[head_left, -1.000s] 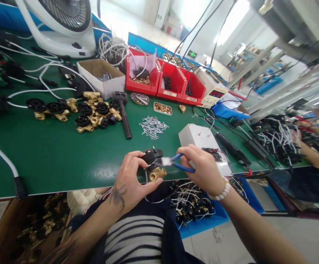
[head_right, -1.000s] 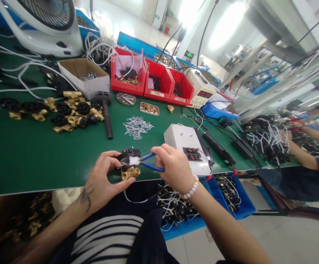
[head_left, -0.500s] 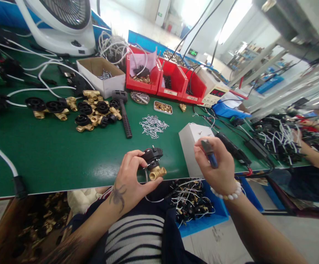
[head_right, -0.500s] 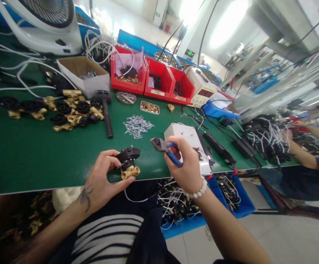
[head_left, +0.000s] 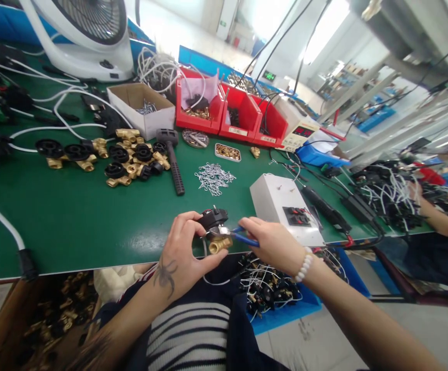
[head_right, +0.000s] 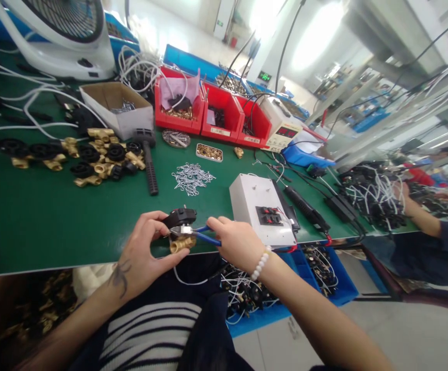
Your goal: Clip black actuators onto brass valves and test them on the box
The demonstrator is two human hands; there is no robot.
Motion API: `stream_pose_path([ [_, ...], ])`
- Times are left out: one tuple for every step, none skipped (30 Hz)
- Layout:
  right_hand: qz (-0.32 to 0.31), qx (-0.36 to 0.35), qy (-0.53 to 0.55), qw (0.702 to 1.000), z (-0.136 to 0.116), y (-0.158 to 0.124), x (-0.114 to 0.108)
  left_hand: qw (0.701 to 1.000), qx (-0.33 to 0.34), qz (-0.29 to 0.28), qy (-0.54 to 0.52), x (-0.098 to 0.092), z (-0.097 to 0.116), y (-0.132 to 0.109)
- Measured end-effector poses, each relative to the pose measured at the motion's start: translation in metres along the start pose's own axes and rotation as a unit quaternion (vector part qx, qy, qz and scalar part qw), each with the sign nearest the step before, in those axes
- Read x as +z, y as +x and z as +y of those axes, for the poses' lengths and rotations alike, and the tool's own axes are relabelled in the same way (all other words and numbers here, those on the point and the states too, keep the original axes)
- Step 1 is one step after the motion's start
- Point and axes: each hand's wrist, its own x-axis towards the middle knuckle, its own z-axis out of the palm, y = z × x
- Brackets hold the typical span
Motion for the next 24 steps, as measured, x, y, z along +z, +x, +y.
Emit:
stream_pose_path([
  [-0.016, -0.011, -0.012, 1.000, -0.001, 0.000, 0.000, 1.000, 0.004, 0.000, 0.002, 0.000, 0.000, 0.000],
  [0.006, -0.010, -0.007, 1.000, -0.001, 0.001, -0.001, 1.000, 0.007, -0.001, 0.002, 0.001, 0.000, 0.000],
  [0.053, 0.001, 0.013, 0.999, -0.002, 0.001, -0.003, 1.000, 0.007, -0.002, 0.002, 0.001, -0.001, 0.000],
  [0.105, 0.017, 0.040, 0.994, -0.002, 0.001, -0.005, 1.000, 0.005, -0.004, 0.000, 0.001, -0.001, 0.000],
  [0.146, 0.036, 0.063, 0.987, -0.003, 0.001, -0.006, 1.000, 0.002, -0.006, -0.003, 0.001, -0.001, 0.000],
  [0.162, 0.048, 0.073, 0.983, -0.003, 0.001, -0.007, 1.000, -0.001, -0.008, -0.006, 0.001, -0.001, 0.000],
  [0.144, 0.052, 0.063, 0.986, -0.003, 0.001, -0.007, 1.000, -0.004, -0.009, -0.007, 0.001, -0.002, 0.000],
  [0.098, 0.047, 0.038, 0.993, -0.003, 0.001, -0.007, 1.000, -0.003, -0.009, -0.007, 0.001, -0.002, 0.000],
  [0.037, 0.036, 0.006, 0.999, -0.003, 0.001, -0.007, 1.000, -0.002, -0.009, -0.005, 0.001, -0.001, 0.000],
  [-0.019, 0.022, -0.026, 0.999, -0.003, 0.001, -0.007, 1.000, 0.001, -0.008, -0.001, 0.001, -0.001, 0.000],
  [-0.050, 0.009, -0.050, 0.997, -0.003, 0.002, -0.008, 1.000, 0.005, -0.006, 0.003, 0.001, -0.001, 0.000],
  [-0.049, 0.003, -0.057, 0.997, -0.002, 0.002, -0.009, 1.000, 0.007, -0.004, 0.006, 0.001, 0.000, 0.000],
  [-0.016, 0.006, -0.044, 0.999, -0.002, 0.001, -0.011, 1.000, 0.008, -0.003, 0.006, 0.000, 0.000, 0.000],
  [0.039, 0.016, -0.018, 0.999, -0.002, 0.001, -0.012, 1.000, 0.007, -0.004, 0.004, 0.000, 0.000, 0.000],
  [0.100, 0.032, 0.013, 0.994, -0.003, 0.001, -0.012, 1.000, 0.005, -0.004, 0.000, 0.000, 0.000, 0.000],
  [0.150, 0.050, 0.042, 0.987, -0.003, 0.000, -0.012, 1.000, 0.003, -0.005, -0.003, 0.000, 0.000, 0.000],
  [0.171, 0.062, 0.058, 0.982, -0.003, 0.000, -0.010, 1.000, 0.002, -0.006, -0.005, 0.000, 0.000, 0.001],
  [0.155, 0.066, 0.057, 0.984, -0.003, -0.001, -0.007, 1.000, 0.003, -0.007, -0.005, 0.000, 0.000, 0.001],
  [0.109, 0.060, 0.043, 0.991, -0.003, -0.001, -0.004, 1.000, 0.006, -0.006, -0.003, 0.000, 0.000, 0.000],
  [0.047, 0.046, 0.022, 0.998, -0.002, 0.000, -0.002, 1.000, 0.010, -0.006, 0.000, 0.000, 0.000, 0.000],
  [-0.011, 0.032, -0.002, 0.999, -0.002, 0.000, -0.001, 1.000, 0.013, -0.006, 0.003, 0.000, 0.000, 0.000],
  [-0.045, 0.022, -0.019, 0.999, -0.001, 0.000, -0.001, 1.000, 0.014, -0.006, 0.006, 0.000, 0.000, 0.000],
  [-0.045, 0.020, -0.023, 0.999, 0.000, 0.001, -0.002, 1.000, 0.012, -0.007, 0.006, 0.000, -0.001, 0.000],
  [-0.011, 0.029, -0.014, 0.999, 0.000, 0.001, -0.004, 1.000, 0.008, -0.009, 0.005, 0.000, -0.001, 0.000],
])
